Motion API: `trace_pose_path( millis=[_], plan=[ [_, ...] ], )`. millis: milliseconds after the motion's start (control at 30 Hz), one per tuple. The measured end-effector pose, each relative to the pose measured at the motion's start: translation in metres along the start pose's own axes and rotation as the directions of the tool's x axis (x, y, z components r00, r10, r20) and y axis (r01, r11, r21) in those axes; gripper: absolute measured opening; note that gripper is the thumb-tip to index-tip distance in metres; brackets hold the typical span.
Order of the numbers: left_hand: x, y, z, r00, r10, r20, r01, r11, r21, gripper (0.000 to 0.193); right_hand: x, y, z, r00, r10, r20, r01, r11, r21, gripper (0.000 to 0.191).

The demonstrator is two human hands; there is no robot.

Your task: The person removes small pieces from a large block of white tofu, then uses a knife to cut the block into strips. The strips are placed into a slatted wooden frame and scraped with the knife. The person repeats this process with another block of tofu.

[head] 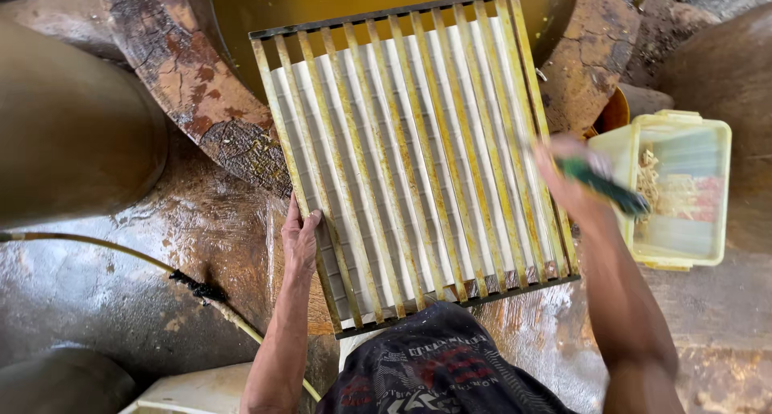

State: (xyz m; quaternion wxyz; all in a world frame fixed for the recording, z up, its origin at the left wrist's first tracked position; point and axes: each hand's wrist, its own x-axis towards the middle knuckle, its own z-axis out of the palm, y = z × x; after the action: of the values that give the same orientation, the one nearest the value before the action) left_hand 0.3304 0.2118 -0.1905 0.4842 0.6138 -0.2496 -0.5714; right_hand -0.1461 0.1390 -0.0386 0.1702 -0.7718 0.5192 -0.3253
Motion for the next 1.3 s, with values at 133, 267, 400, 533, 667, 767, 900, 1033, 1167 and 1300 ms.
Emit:
trace_pose_path(
  millis=[133,267,400,533,667,767,900,1033,1167,1300],
  plan=[
    [0.001,-0.005,-0.001,0.999,-0.032,-0.007,0.032,0.999,-0.003,0.073,0.164,0.024,0.062,1.0,0.018,0.023,-0.012,0.968,-0.251,0.031],
    [0.002,-0.013,-0.005,0.998,0.068,0.002,-0.068,0.997,0.031,0.074,0.179,0.038,0.094,0.897,-0.389,-0.209,0.321,0.9,-0.294,0.04],
    [0.001,-0.012,-0.005,1.0,0.031,0.0,-0.03,0.999,-0.021,0.077,0.055,0.018,0.072,0.983,0.03,0.179,0.147,0.439,-0.886,0.03],
    [-0.002,-0.002,0.001,1.0,-0.007,-0.026,0.01,0.99,0.138,0.077,-0.118,-0.059,0.022,0.903,0.409,0.131,-0.394,0.911,-0.121,0.02],
    [-0.004,0.005,0.005,0.996,-0.066,-0.051,0.073,0.986,0.152,0.077,-0.189,-0.071,-0.015,0.859,0.374,0.35,-0.137,0.827,-0.546,0.012],
    [-0.006,0.006,0.005,0.999,0.041,0.004,-0.041,0.997,0.07,0.075,-0.115,-0.038,-0.009,0.771,-0.079,0.632,0.59,-0.285,-0.755,0.021],
    [-0.009,0.007,0.004,0.996,0.091,0.006,-0.091,0.979,0.182,0.072,0.081,-0.009,0.05,0.999,0.005,0.04,0.007,0.955,-0.296,0.038],
    [-0.009,0.008,0.006,0.999,0.002,-0.044,0.006,0.984,0.18,0.074,0.186,0.01,0.112,0.878,-0.437,-0.195,0.376,0.882,-0.284,0.023],
    [-0.008,0.007,0.005,0.999,0.001,-0.036,0.006,0.983,0.185,0.075,0.093,0.024,0.124,0.865,-0.483,0.135,0.213,0.11,-0.971,0.017],
    [-0.007,0.003,0.002,0.998,0.07,0.006,-0.07,0.98,0.184,0.074,-0.07,-0.037,0.071,0.972,0.1,0.215,0.026,0.857,-0.515,0.019]
  ],
)
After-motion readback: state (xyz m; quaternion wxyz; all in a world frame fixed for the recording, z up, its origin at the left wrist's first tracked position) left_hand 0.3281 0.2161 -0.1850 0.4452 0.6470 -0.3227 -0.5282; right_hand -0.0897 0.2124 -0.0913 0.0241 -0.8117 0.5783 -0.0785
